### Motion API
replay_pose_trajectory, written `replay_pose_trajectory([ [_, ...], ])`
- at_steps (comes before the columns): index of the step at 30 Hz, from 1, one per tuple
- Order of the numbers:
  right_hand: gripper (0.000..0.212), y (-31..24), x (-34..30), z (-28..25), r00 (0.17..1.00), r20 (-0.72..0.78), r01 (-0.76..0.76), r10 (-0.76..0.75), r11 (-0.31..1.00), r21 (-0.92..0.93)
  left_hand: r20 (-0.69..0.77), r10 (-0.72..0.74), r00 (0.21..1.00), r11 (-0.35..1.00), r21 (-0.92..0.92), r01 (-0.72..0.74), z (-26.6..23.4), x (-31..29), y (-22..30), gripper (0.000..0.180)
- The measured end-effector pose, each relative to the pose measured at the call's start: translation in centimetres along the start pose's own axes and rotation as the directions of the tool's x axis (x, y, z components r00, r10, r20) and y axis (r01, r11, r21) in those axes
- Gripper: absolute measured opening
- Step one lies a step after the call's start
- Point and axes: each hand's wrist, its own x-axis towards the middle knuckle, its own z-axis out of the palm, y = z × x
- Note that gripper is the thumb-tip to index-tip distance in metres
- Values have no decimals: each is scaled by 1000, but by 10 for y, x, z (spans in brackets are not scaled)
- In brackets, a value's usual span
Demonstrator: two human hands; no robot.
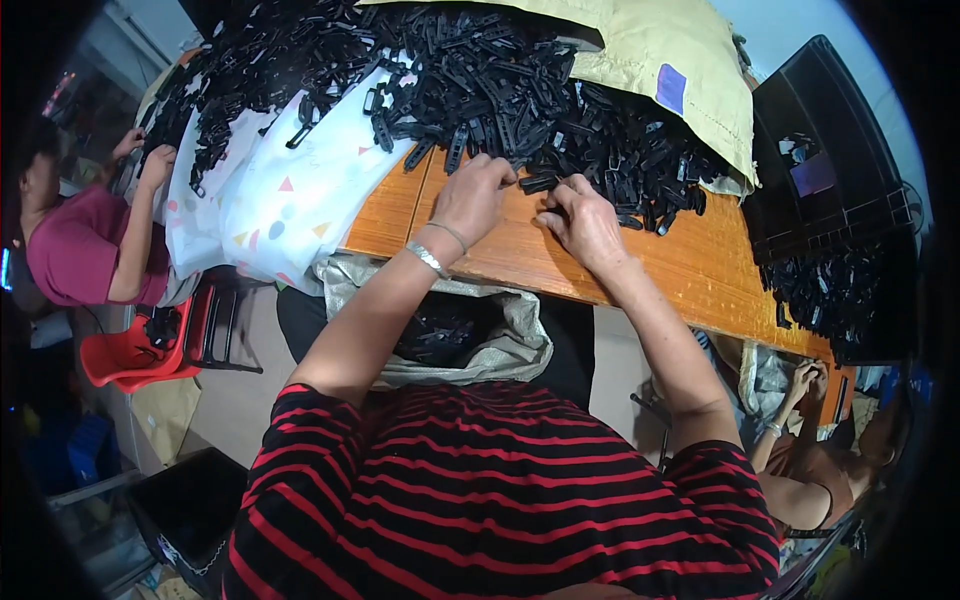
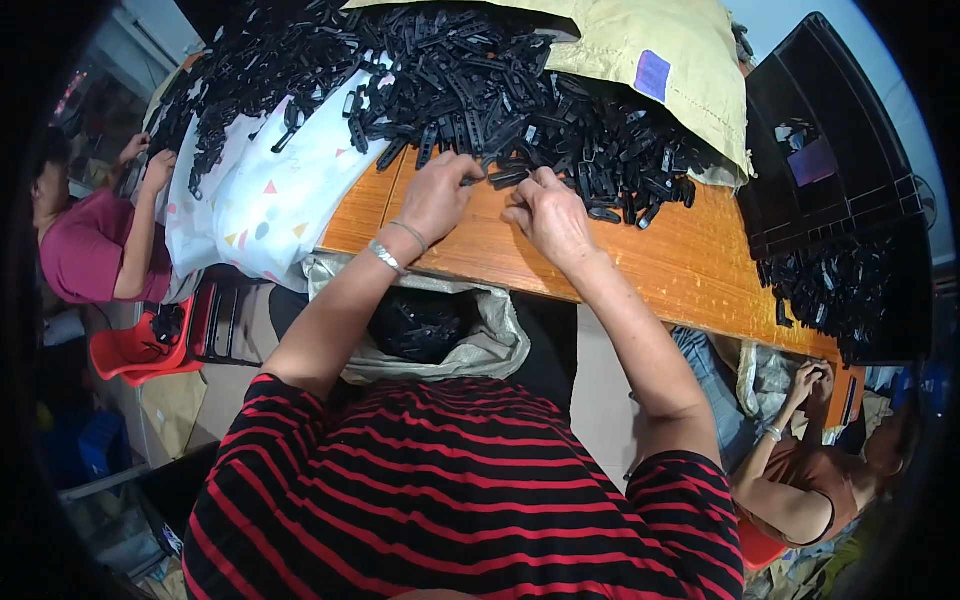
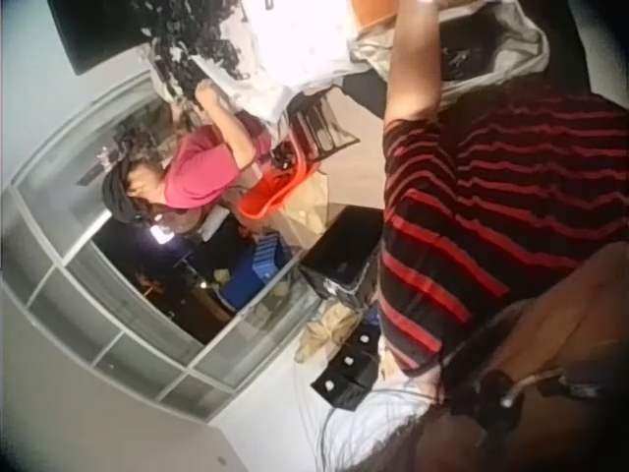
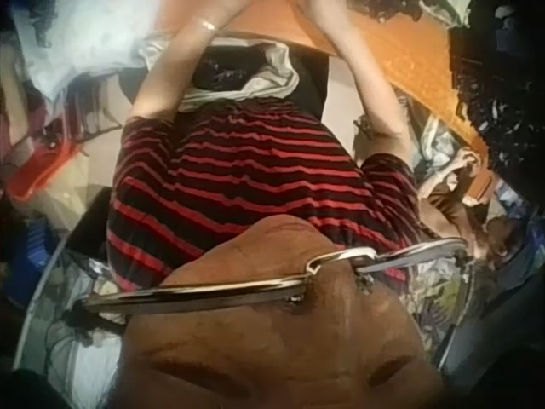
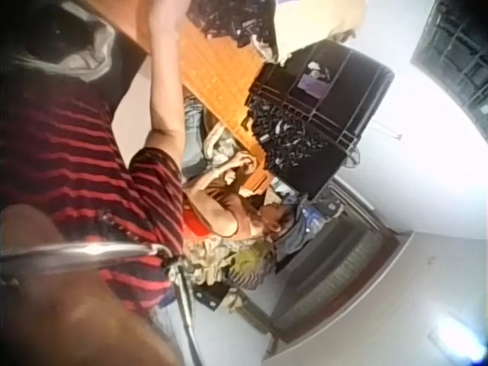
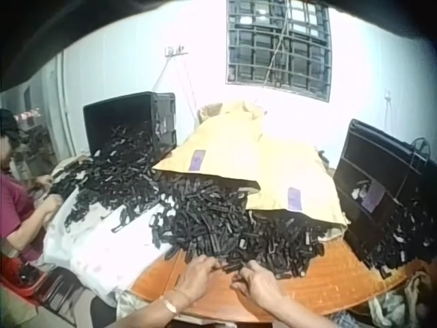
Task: Assembling small black plastic buckle components on a wooden table.
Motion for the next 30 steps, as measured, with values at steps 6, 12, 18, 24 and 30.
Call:
replay_pose_trajectory([
  [6, 29, -27, -9, 2, 991, -15, 134, -133, 972, 195, 5, -108, 994, 990, -87, 108, -20, -20, 2, 13],
  [12, 28, -27, 5, 13, 978, 74, 174, -194, 960, 218, -15, -244, 970, 968, 59, 244, -15, -5, 5, 19],
  [18, 13, -18, 10, 23, 987, 60, 134, -151, 965, 223, 102, -184, 978, 976, 135, 169, -20, -3, 8, 15],
  [24, 10, -20, 11, 29, 985, -73, 168, -158, 972, 166, 171, -322, 931, 945, -7, 328, -36, -12, 0, 14],
  [30, 14, -30, 10, 23, 983, -100, 162, -155, 985, 65, 67, -179, 982, 980, 96, 173, -37, -26, -1, 12],
])
